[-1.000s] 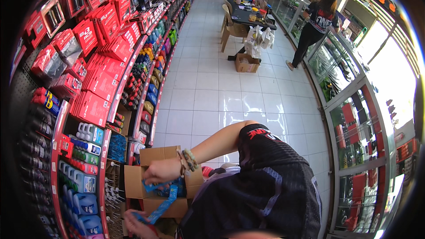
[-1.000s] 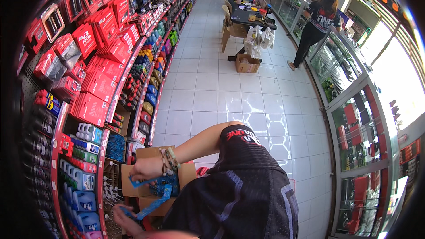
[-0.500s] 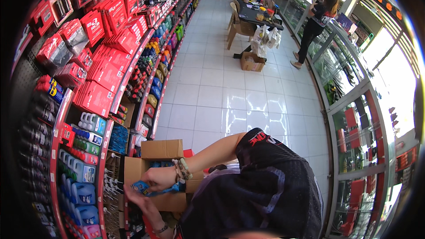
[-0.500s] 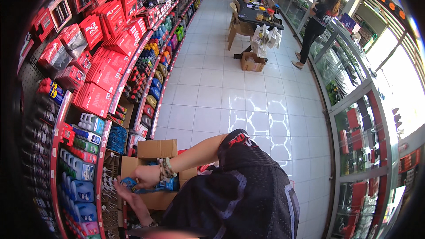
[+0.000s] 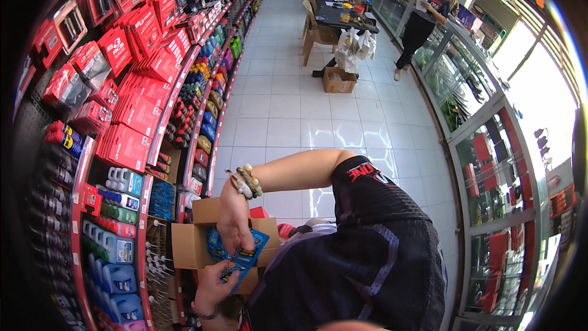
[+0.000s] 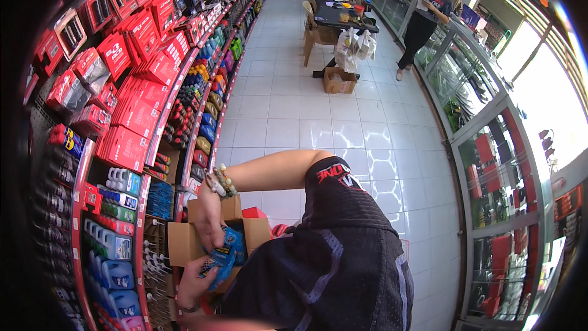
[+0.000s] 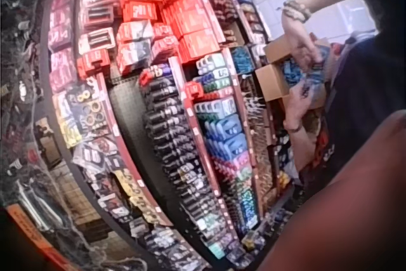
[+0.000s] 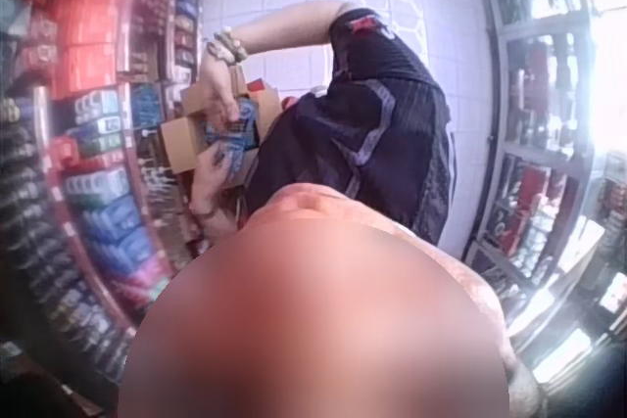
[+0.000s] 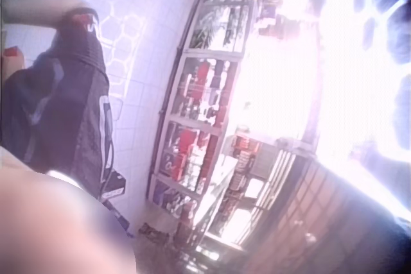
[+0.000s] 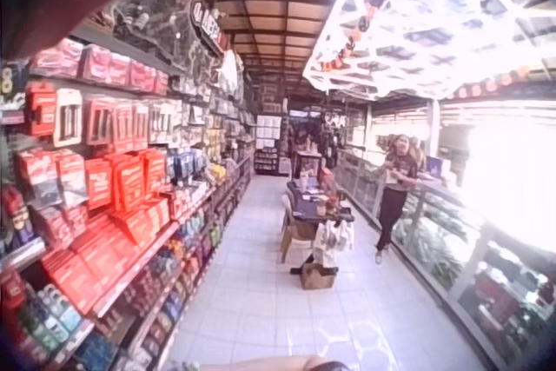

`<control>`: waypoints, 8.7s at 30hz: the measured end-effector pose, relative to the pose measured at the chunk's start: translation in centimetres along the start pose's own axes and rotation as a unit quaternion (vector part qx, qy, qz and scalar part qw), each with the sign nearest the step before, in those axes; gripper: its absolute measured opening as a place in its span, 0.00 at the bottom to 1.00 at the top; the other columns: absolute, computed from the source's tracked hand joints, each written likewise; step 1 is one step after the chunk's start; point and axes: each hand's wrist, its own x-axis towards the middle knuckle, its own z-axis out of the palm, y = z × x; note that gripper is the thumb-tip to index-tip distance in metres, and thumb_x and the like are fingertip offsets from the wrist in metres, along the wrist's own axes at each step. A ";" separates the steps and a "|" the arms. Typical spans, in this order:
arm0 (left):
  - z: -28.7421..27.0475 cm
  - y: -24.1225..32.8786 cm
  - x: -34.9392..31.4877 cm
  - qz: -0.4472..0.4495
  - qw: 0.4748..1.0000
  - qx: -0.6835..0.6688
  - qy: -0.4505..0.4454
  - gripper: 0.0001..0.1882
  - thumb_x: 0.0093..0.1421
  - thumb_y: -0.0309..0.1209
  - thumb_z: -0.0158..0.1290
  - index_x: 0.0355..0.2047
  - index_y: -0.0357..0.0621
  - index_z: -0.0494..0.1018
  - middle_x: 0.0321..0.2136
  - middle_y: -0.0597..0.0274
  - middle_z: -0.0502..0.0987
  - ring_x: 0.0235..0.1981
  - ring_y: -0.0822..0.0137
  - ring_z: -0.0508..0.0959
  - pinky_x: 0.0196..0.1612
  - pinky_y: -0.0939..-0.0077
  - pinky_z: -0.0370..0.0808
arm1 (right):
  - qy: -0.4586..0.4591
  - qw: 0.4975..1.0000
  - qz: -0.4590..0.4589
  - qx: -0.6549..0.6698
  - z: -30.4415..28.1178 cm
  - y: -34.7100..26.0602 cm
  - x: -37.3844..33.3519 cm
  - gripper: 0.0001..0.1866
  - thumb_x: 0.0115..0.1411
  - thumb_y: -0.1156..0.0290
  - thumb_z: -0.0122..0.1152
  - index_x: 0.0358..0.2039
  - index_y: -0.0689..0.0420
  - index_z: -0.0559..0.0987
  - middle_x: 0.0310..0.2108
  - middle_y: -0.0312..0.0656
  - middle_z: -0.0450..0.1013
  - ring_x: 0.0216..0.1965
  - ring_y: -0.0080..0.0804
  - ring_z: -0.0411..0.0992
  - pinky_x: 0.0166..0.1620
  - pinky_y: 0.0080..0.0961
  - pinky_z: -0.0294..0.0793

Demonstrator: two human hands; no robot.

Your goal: The person repeatedly picks small blue lanyard segments from a cardboard box, aligns and joins them end-to-end, and places the assembled lanyard back into the box. The process is repeated multiple times in a retail store aisle.

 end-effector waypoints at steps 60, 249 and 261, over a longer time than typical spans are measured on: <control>1.9 1.5 -3.6 0.053 0.958 -0.182 0.214 0.15 0.69 0.35 0.40 0.34 0.34 0.69 0.21 0.57 0.78 0.17 0.74 0.76 0.18 0.83 0.71 | 0.254 0.939 0.133 -0.190 0.0 -3.6 4.5 0.13 0.65 0.64 0.53 0.36 0.62 0.76 0.24 0.49 0.72 0.25 0.41 0.70 0.32 0.31 0.69; 0.8 -10.0 0.4 0.120 0.925 -0.108 0.344 0.17 0.63 0.29 0.53 0.51 0.41 0.63 0.34 0.62 0.75 0.34 0.77 0.74 0.38 0.77 0.73 | 0.478 0.862 0.123 -0.120 -5.0 2.1 5.6 0.08 0.61 0.75 0.59 0.39 0.63 0.76 0.32 0.36 0.76 0.34 0.18 0.73 0.37 0.17 0.73; 1.1 -3.4 -2.0 0.078 0.973 -0.022 0.217 0.11 0.65 0.33 0.50 0.33 0.36 0.74 0.19 0.63 0.71 0.21 0.78 0.68 0.28 0.79 0.67 | 0.090 0.953 0.281 -0.069 -3.0 0.6 5.3 0.19 0.66 0.57 0.51 0.40 0.63 0.76 0.28 0.45 0.75 0.29 0.23 0.66 0.36 0.27 0.69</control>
